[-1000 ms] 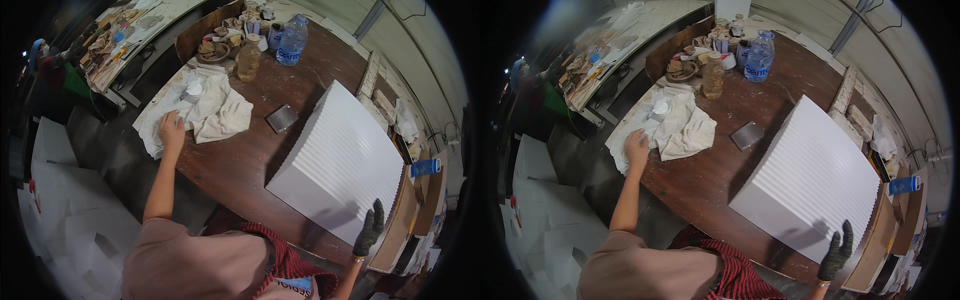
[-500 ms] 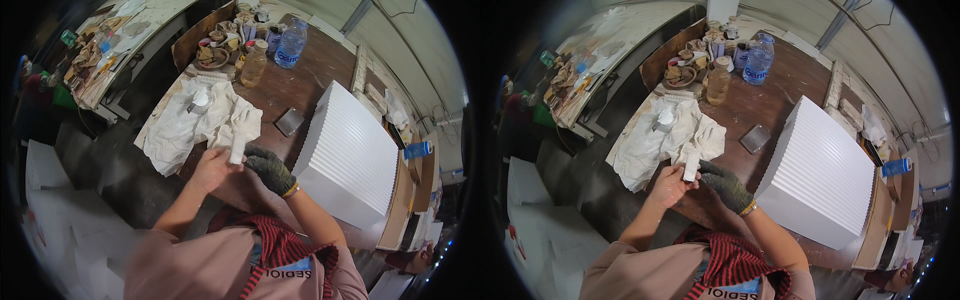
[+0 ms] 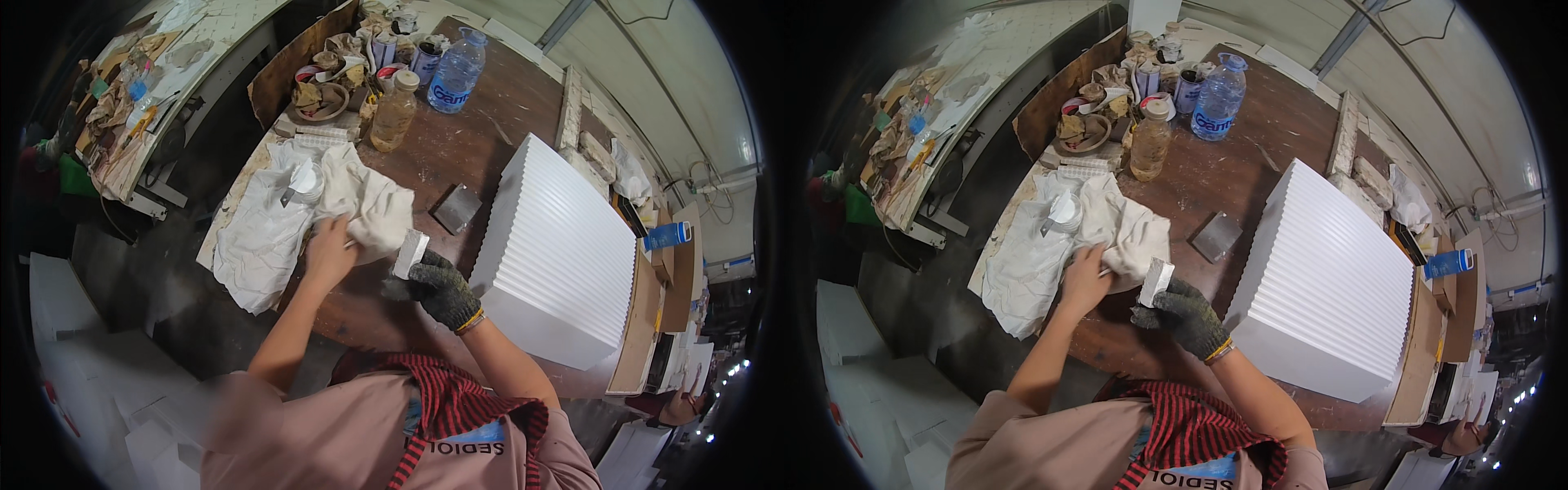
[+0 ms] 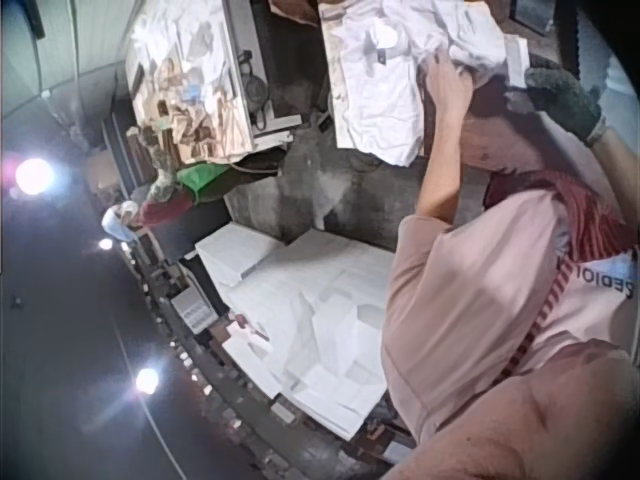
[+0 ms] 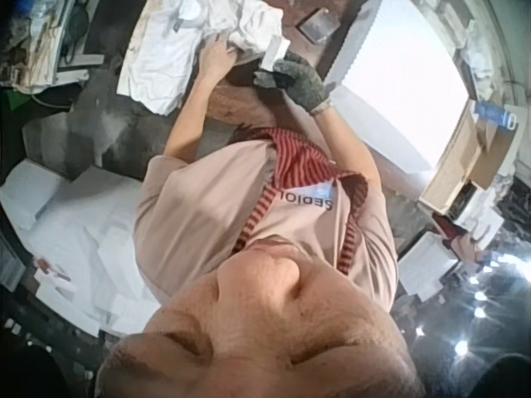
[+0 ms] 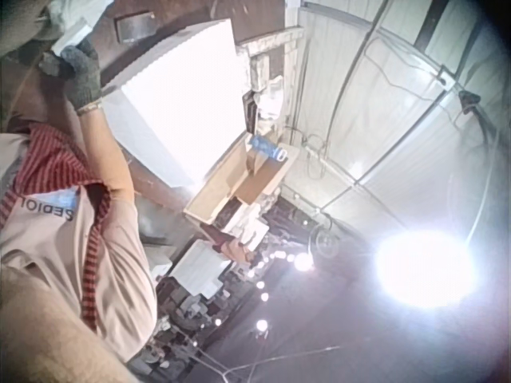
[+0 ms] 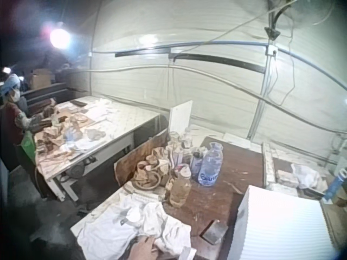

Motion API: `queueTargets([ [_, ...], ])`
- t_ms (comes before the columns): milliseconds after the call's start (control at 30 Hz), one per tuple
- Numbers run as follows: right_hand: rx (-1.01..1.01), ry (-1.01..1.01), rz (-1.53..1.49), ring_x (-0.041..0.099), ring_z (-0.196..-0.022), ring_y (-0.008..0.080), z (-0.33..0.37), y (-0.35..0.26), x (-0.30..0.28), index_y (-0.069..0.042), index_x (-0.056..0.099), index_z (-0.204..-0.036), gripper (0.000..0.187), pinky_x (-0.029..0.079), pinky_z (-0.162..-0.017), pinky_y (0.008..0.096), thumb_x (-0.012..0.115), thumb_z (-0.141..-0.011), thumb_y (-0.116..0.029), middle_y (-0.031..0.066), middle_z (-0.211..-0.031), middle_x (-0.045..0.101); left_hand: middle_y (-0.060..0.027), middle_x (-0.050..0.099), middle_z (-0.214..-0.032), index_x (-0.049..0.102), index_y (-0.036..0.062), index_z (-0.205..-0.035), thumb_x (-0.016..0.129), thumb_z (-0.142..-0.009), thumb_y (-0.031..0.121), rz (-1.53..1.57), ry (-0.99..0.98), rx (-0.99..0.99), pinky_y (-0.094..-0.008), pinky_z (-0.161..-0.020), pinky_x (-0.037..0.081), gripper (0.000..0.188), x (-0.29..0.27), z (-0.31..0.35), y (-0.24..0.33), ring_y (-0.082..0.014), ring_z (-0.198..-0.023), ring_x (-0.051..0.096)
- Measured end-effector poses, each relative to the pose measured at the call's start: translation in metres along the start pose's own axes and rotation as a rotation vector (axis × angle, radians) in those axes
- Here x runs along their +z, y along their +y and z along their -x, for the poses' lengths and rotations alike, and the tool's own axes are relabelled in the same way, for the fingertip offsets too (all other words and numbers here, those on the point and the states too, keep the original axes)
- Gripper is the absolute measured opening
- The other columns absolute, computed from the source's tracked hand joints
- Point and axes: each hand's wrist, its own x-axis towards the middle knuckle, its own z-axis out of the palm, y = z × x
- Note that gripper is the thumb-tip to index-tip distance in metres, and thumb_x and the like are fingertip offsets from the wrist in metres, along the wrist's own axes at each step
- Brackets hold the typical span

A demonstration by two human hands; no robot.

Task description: The person places a white corrugated foam block on a workbench, then wipes its surfaces with a cloth and a small white block. The person repeatedly wipes the top and side faces of the foam block, occasionally repositioning it on the table.

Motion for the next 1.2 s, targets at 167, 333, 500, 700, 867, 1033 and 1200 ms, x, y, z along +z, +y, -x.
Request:
queueTargets([
  [167, -0.102, -0.019, 0.428, 0.068, -0.105, 0.0281, -0.014, -0.003, -0.013, 0.0, 0.061, -0.124, 0.031, 0.058, -0.094, 0.0442, 0.065, -0.094, -0.007, 0.0119, -0.111, 0.067, -0.0196, 0.068, -0.11, 0.063, -0.0001, -0.128, 0.069, -0.083, -0.002, 0.477, 0.183, 0.32, -0.0382, -0.079, 0.055, 0.045, -0.006, -0.025, 0.03, -0.031, -0.088, 0.071],
  [333, 0.057, -0.003, 0.119, 0.066, -0.107, 0.0253, -0.027, -0.004, -0.024, -0.006, 0.07, -0.117, 0.029, 0.054, -0.099, 0.0404, 0.068, -0.088, -0.002, 0.0102, -0.116, 0.068, -0.012, 0.072, -0.104, 0.071, 0.0044, -0.114, 0.076, -0.084, 0.01, 0.03, 0.773, 0.058, -0.0427, -0.078, 0.053, 0.031, -0.061, -0.024, -0.037, -0.0304, -0.089, 0.069],
  [500, -0.037, -0.051, 0.343, 0.066, -0.104, 0.0169, -0.057, 0.022, -0.014, 0.0, 0.07, -0.115, 0.028, 0.053, -0.095, 0.0325, 0.069, -0.088, -0.009, 0.0069, -0.107, 0.071, -0.008, 0.072, -0.077, 0.072, -0.0009, -0.102, 0.073, -0.092, 0.013, 0.22, 0.456, -0.22, -0.0369, -0.067, 0.053, 0.018, -0.053, -0.037, -0.084, -0.0228, -0.069, 0.069],
  [700, 0.053, 0.206, 0.374, 0.069, -0.091, 0.0164, -0.101, -0.025, -0.009, -0.001, 0.069, -0.113, 0.029, 0.056, -0.091, 0.0321, 0.071, -0.087, -0.014, 0.0054, -0.099, 0.072, -0.0055, 0.069, -0.076, 0.071, -0.0042, -0.097, 0.07, -0.094, 0.007, 0.722, 0.467, -0.213, -0.0251, -0.062, 0.049, 0.012, -0.05, -0.043, -0.088, -0.008, -0.068, 0.062],
  [867, -0.011, 0.12, 0.295, 0.07, -0.084, 0.0201, -0.094, -0.047, 0.004, -0.002, 0.067, -0.103, 0.016, 0.058, -0.083, 0.0324, 0.068, -0.089, -0.01, 0.0068, -0.092, 0.07, -0.0066, 0.065, -0.078, 0.072, -0.0021, -0.094, 0.073, -0.088, 0.003, 0.398, 0.643, 0.055, -0.029, -0.062, 0.047, 0.008, -0.085, -0.036, -0.071, -0.0151, -0.067, 0.061],
  [1033, 0.076, -0.059, 0.15, 0.07, -0.084, 0.0206, -0.088, -0.016, 0.031, 0.001, 0.066, -0.11, 0.022, 0.059, -0.082, 0.0345, 0.071, -0.091, -0.009, 0.0083, -0.095, 0.07, -0.0101, 0.062, -0.08, 0.073, 0.0008, -0.091, 0.079, -0.08, 0.003, 0.13, 0.623, 0.212, -0.0343, -0.061, 0.047, 0.012, -0.114, -0.043, -0.047, -0.0252, -0.067, 0.062],
  [1200, 0.144, 0.029, 0.214, 0.073, -0.09, 0.0254, -0.104, -0.005, 0.046, -0.005, 0.062, -0.117, 0.028, 0.063, -0.082, 0.0396, 0.073, -0.092, -0.011, 0.0075, -0.099, 0.069, -0.0081, 0.064, -0.08, 0.074, 0.0049, -0.085, 0.079, -0.079, 0.008, 0.046, 0.576, 0.26, -0.0395, -0.064, 0.048, 0.009, -0.114, -0.059, -0.035, -0.0287, -0.07, 0.063],
])
